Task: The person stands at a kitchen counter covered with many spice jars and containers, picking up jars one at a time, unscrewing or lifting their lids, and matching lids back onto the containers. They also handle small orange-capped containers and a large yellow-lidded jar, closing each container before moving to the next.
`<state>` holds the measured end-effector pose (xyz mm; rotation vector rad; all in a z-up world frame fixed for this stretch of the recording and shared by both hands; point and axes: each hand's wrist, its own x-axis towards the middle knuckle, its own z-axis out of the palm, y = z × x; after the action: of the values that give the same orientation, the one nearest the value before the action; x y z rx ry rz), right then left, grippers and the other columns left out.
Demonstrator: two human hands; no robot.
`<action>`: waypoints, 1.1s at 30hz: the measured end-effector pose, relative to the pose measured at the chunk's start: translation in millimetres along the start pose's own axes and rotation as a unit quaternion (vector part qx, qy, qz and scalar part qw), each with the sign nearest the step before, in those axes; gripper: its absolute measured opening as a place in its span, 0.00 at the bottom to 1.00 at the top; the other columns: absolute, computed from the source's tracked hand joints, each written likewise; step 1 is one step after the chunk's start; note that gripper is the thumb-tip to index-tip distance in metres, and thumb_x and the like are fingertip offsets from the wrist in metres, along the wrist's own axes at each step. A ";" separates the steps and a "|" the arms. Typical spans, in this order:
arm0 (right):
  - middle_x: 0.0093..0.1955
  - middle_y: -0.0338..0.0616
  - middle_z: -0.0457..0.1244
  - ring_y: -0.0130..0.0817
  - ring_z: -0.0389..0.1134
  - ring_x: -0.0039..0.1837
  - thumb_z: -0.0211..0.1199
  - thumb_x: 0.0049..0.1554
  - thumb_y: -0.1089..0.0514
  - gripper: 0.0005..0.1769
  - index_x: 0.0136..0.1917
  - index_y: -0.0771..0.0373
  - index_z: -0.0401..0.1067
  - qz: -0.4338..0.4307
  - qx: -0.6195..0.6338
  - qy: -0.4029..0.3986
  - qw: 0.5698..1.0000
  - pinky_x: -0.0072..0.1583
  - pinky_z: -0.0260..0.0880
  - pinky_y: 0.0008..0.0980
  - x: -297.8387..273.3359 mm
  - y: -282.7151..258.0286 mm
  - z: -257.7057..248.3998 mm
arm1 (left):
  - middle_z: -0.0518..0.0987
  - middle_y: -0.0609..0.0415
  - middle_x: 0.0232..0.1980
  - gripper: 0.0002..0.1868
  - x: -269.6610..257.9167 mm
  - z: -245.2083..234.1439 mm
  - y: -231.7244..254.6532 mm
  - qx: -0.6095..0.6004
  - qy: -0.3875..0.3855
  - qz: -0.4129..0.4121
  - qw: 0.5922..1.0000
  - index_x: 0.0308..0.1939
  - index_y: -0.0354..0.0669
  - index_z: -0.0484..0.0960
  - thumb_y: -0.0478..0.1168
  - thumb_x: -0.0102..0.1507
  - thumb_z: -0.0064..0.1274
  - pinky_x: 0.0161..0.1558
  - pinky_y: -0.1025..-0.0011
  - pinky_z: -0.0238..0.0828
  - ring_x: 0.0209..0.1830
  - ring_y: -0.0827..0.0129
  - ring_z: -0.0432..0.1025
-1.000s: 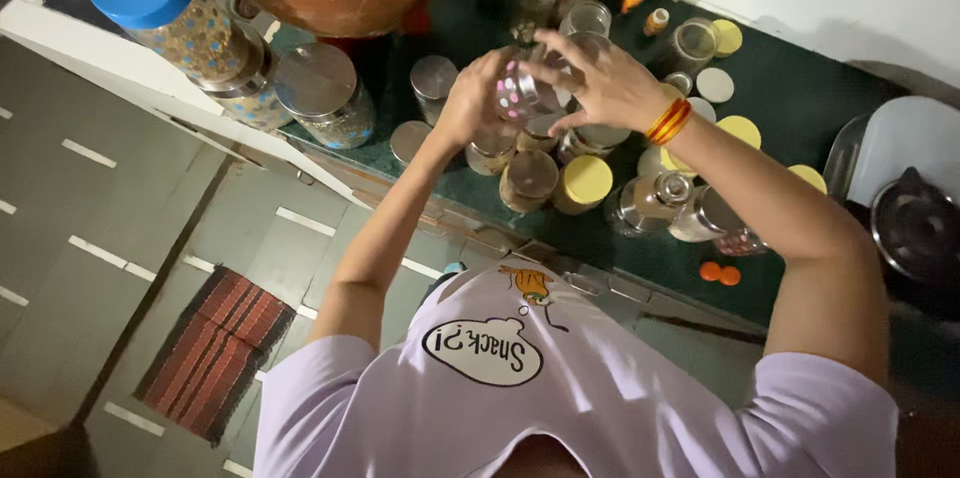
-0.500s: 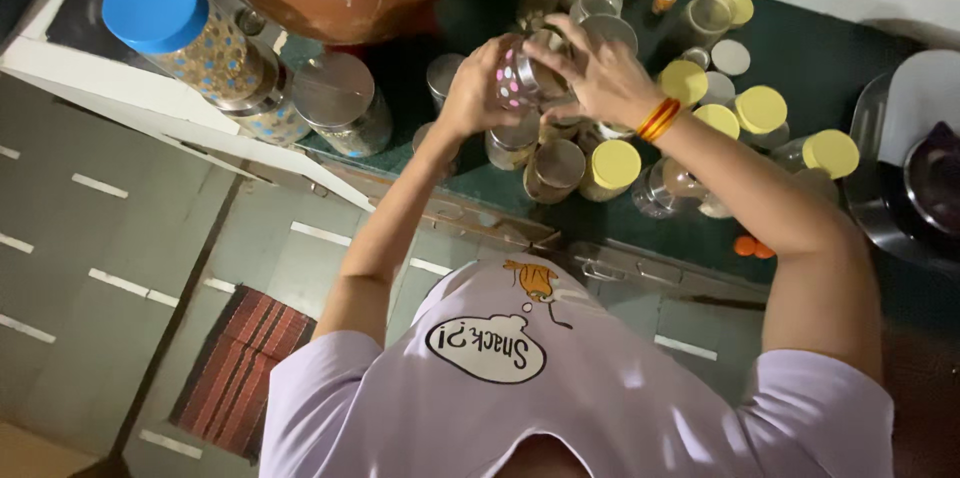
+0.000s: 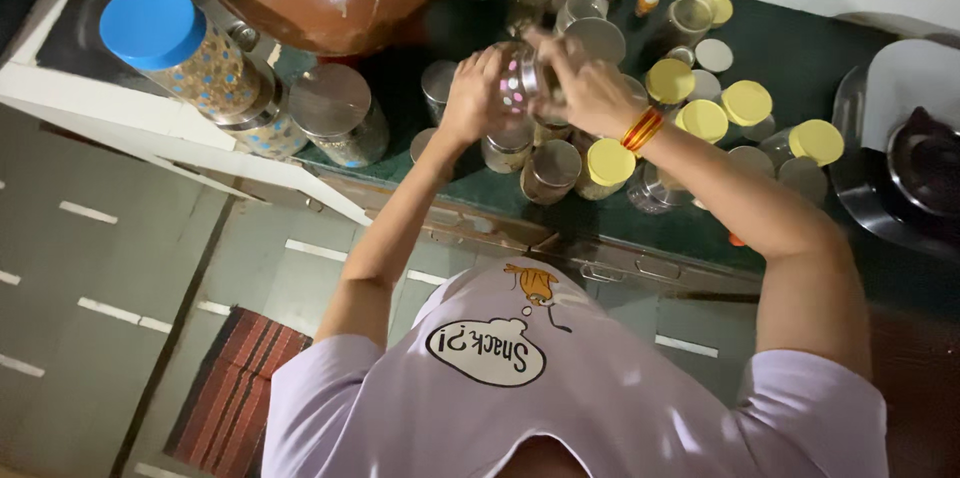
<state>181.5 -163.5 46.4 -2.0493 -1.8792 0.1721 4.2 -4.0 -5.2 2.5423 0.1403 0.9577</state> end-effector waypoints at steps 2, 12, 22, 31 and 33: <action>0.66 0.57 0.58 0.39 0.68 0.35 0.55 0.52 0.20 0.46 0.77 0.36 0.52 -0.248 -0.182 0.088 0.947 0.33 0.73 0.29 -5.8 3.9 -8.4 | 0.73 0.41 0.64 0.59 5.6 -6.6 -1.9 -0.101 -0.067 0.027 0.992 0.68 0.37 0.65 0.43 0.35 0.75 0.64 0.51 0.63 0.64 0.43 0.68; 0.69 0.59 0.55 0.54 0.70 0.58 0.63 0.61 0.38 0.32 0.72 0.49 0.61 -0.222 -0.106 0.146 0.958 0.48 0.77 0.46 -1.5 27.3 15.8 | 0.76 0.42 0.61 0.54 0.3 4.8 27.6 -0.043 0.011 -0.056 0.997 0.66 0.39 0.68 0.42 0.37 0.73 0.63 0.52 0.64 0.63 0.45 0.69; 0.65 0.55 0.57 0.53 0.68 0.55 0.63 0.62 0.47 0.24 0.67 0.55 0.62 -0.176 -0.018 0.209 0.962 0.53 0.72 0.50 -3.4 2.5 40.6 | 0.77 0.44 0.57 0.47 -20.9 18.0 26.6 -0.001 0.067 -0.060 0.996 0.64 0.40 0.70 0.44 0.42 0.70 0.57 0.53 0.67 0.56 0.45 0.71; 0.61 0.53 0.59 0.54 0.69 0.54 0.61 0.63 0.51 0.19 0.64 0.59 0.64 -0.085 0.040 0.250 0.964 0.53 0.71 0.49 8.9 -35.3 33.4 | 0.78 0.45 0.56 0.48 -13.6 15.2 18.5 0.018 0.078 -0.096 0.992 0.64 0.41 0.71 0.43 0.40 0.70 0.56 0.55 0.68 0.55 0.46 0.72; 0.61 0.52 0.60 0.54 0.69 0.54 0.61 0.63 0.52 0.19 0.63 0.60 0.65 -0.064 0.042 0.259 0.963 0.52 0.71 0.49 14.6 -40.4 30.0 | 0.78 0.44 0.56 0.49 -8.7 13.8 16.1 0.022 0.083 -0.097 0.992 0.64 0.40 0.70 0.43 0.39 0.70 0.57 0.55 0.68 0.55 0.46 0.72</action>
<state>135.5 -141.6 34.2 -1.6958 -1.6300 -0.2886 5.8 -25.5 -13.1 2.4307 0.4535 1.0967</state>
